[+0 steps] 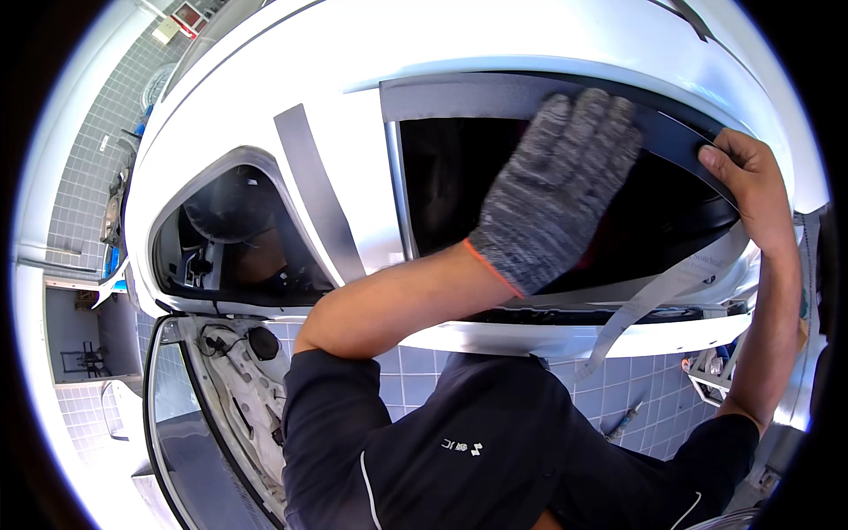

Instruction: The person applies a strip of black window tint film to the upper edge of a white car's rear window. They peel the backing off the adhesive strip and carefully align it along the window frame, smoothing it down with gloved hands to ensure adhesion.

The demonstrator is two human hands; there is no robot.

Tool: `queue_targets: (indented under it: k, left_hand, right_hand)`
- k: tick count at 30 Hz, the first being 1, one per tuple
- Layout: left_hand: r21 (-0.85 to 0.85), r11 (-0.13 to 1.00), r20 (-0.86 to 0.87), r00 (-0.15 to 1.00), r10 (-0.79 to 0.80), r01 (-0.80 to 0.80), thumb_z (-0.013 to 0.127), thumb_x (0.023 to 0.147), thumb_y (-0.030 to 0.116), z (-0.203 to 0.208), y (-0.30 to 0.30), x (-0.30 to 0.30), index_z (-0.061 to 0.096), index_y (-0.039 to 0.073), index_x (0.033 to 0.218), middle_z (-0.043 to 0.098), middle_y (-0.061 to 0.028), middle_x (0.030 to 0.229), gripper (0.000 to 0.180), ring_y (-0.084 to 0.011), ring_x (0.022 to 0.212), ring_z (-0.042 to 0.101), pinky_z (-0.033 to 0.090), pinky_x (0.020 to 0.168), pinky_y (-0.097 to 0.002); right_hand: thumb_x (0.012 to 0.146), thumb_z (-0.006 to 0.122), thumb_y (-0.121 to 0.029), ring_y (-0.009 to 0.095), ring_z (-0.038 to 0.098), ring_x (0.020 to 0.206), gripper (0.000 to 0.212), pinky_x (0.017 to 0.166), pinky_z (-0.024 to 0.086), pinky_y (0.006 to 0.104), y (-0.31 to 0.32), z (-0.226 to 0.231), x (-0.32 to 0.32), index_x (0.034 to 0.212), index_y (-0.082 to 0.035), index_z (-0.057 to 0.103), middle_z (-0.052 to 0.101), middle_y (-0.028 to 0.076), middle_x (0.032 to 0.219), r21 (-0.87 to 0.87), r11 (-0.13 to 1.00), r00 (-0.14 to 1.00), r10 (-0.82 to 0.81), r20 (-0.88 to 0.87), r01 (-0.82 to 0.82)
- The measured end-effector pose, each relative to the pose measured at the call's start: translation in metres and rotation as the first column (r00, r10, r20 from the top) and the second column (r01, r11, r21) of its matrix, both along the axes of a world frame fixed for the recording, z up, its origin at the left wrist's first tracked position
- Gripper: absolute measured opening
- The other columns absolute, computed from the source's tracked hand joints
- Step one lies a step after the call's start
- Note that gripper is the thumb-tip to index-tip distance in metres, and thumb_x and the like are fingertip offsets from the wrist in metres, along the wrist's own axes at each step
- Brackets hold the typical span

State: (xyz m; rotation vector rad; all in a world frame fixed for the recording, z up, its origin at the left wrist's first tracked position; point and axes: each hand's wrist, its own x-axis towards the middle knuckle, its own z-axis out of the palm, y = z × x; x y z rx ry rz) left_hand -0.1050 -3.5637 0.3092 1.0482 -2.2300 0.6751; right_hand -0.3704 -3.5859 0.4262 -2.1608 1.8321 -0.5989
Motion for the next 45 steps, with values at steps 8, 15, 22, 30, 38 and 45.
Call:
queue_targets:
  k: [8,15,22,30,38,45]
  left_hand:
    - [0.024,0.941,-0.096,0.936,0.338,-0.338,0.068,0.092,0.04,0.008,0.019,0.113,0.027,0.002,0.162,0.029,-0.0291,0.164,0.09,-0.046,0.154,0.026,0.017,0.127,-0.0567]
    - [0.074,0.956,-0.166,0.942,0.293,-0.285,0.07,0.09,0.036,-0.001,0.022,0.11,0.026,0.003,0.163,0.025,-0.0292,0.166,0.092,-0.0456,0.156,0.022,0.013,0.128,-0.0571]
    - [0.052,0.997,-0.084,0.994,0.065,-0.06,0.059,0.087,0.024,0.001,0.01,0.001,0.042,-0.003,0.154,0.027,-0.0278,0.167,0.074,-0.0457,0.157,0.02,0.01,0.129,-0.0591]
    - [0.126,0.991,-0.234,0.969,0.078,-0.049,0.066,0.088,0.023,-0.003,0.011,0.064,0.033,-0.001,0.16,0.027,-0.0256,0.167,0.083,-0.041,0.157,0.022,0.014,0.129,-0.0559]
    - [0.138,0.983,-0.249,0.956,0.154,-0.122,0.069,0.09,0.019,0.013,0.05,0.114,0.045,-0.001,0.151,0.046,-0.0275,0.154,0.068,-0.0426,0.146,0.043,0.026,0.124,-0.0541]
    - [0.384,0.468,-0.896,0.444,-0.02,0.796,0.071,0.098,0.023,-0.009,0.045,-0.025,0.059,0.001,0.136,0.07,-0.0181,0.127,0.045,-0.0301,0.12,0.067,0.051,0.107,-0.0427]
  right_hand:
    - [0.094,0.073,-0.038,0.014,0.045,0.062,0.04,0.065,0.037,0.0337,0.0,-0.005,-0.002,0.074,-0.004,0.064,0.048,0.003,0.063,-0.053,0.998,1.0,0.014,-0.002,-0.015]
    - [0.094,0.073,-0.038,0.013,0.045,0.061,0.04,0.065,0.037,0.0335,-0.002,-0.001,0.013,0.075,-0.004,0.064,0.049,0.003,0.062,-0.046,0.999,0.999,-0.022,-0.044,0.02]
    - [0.095,0.075,-0.036,0.009,0.043,0.062,0.039,0.063,0.036,0.0282,-0.012,-0.012,-0.005,0.074,-0.005,0.062,0.05,-0.001,0.062,0.025,0.999,0.995,0.029,0.097,-0.031]
    - [0.093,0.073,-0.032,0.011,0.045,0.064,0.036,0.064,0.037,0.0316,-0.006,-0.003,0.002,0.074,-0.003,0.064,0.051,0.001,0.063,0.021,1.0,0.998,-0.003,0.064,0.001]
    - [0.088,0.078,-0.045,0.015,0.049,0.06,0.043,0.062,0.038,0.0352,0.003,-0.001,0.001,0.073,-0.006,0.07,0.054,0.004,0.06,0.002,0.998,0.998,-0.068,0.0,0.068]
    - [0.079,0.086,-0.048,0.017,0.054,0.063,0.049,0.063,0.041,0.0344,0.018,0.01,-0.016,0.075,-0.002,0.071,0.056,0.005,0.062,0.02,0.998,0.989,-0.057,-0.133,0.06]
